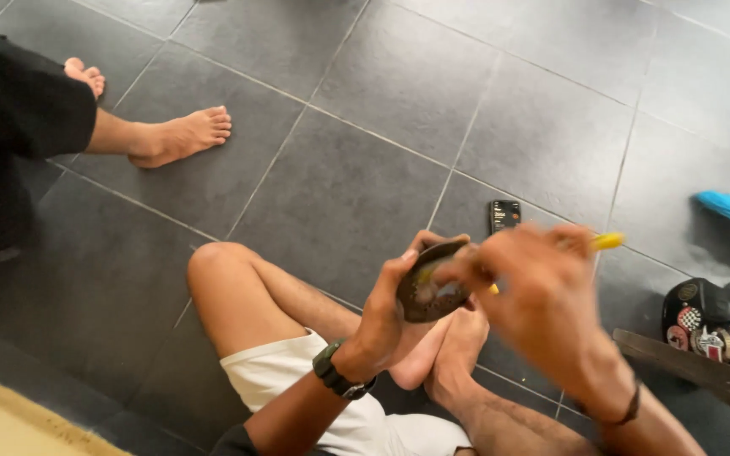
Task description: The person sits on the floor and uses a yellow utility knife to scrape and clean a circular metal part held in their left hand. They rotate the part to access different areas and occasionally place it on the floor before picking it up again to continue scraping.
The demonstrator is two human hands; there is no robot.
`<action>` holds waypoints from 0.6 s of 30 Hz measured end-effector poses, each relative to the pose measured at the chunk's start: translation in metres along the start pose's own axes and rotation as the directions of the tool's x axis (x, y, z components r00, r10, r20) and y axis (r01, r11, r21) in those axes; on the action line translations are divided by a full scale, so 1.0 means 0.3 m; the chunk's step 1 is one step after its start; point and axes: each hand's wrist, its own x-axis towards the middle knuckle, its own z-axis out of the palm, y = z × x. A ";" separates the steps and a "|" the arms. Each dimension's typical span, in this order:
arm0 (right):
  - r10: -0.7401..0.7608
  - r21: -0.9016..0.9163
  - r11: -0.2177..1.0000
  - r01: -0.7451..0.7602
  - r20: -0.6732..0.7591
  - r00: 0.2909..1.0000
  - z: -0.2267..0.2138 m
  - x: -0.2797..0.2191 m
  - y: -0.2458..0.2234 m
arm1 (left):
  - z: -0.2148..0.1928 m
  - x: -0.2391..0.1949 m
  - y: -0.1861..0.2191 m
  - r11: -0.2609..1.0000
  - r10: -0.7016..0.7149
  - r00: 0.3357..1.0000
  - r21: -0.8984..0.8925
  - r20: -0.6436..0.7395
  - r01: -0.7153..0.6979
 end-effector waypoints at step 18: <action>-0.012 -0.136 0.991 0.018 0.047 0.999 0.042 -0.022 0.017 | -0.050 -0.019 0.027 0.995 0.028 1.000 -0.094 0.004 -0.027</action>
